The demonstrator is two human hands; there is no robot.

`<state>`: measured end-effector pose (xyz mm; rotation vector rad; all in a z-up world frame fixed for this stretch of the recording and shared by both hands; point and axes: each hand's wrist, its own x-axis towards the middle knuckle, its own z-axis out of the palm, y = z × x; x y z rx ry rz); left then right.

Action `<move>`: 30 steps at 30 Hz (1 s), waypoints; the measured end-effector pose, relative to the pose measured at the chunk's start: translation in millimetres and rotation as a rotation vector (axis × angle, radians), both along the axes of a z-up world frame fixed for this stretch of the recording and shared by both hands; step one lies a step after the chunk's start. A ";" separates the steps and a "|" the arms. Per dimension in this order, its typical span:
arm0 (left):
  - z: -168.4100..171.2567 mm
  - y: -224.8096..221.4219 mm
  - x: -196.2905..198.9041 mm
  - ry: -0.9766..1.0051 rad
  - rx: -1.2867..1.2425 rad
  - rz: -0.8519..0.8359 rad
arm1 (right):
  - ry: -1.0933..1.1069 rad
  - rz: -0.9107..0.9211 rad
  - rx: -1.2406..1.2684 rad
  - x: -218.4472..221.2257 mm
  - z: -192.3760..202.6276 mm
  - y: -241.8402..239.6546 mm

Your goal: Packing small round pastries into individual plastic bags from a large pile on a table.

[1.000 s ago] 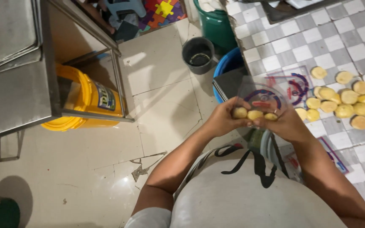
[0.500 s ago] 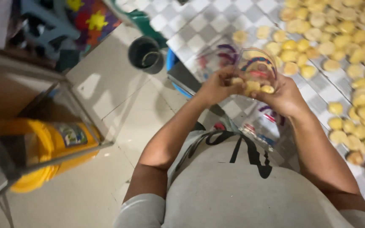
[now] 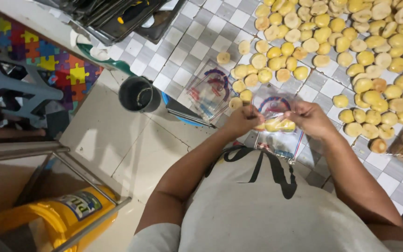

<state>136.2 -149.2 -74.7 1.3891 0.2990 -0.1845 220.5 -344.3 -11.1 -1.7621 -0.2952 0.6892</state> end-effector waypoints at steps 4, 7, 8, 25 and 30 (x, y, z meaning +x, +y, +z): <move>-19.3 -2.2 8.3 0.044 0.001 0.044 | -0.197 -0.094 -0.231 38.2 1.8 -9.5; 8.4 3.0 14.2 0.111 0.256 -0.071 | -0.502 -0.090 -0.315 93.7 -57.6 -17.7; 0.3 2.2 17.8 0.113 0.299 -0.098 | -0.648 -0.013 -0.492 104.5 -69.2 -13.2; -46.9 -3.5 38.7 -0.048 0.433 -0.045 | -0.085 0.090 -0.374 67.2 68.7 25.8; -30.9 -1.9 36.1 -0.054 0.195 -0.041 | -0.138 0.338 -0.568 59.3 63.0 40.7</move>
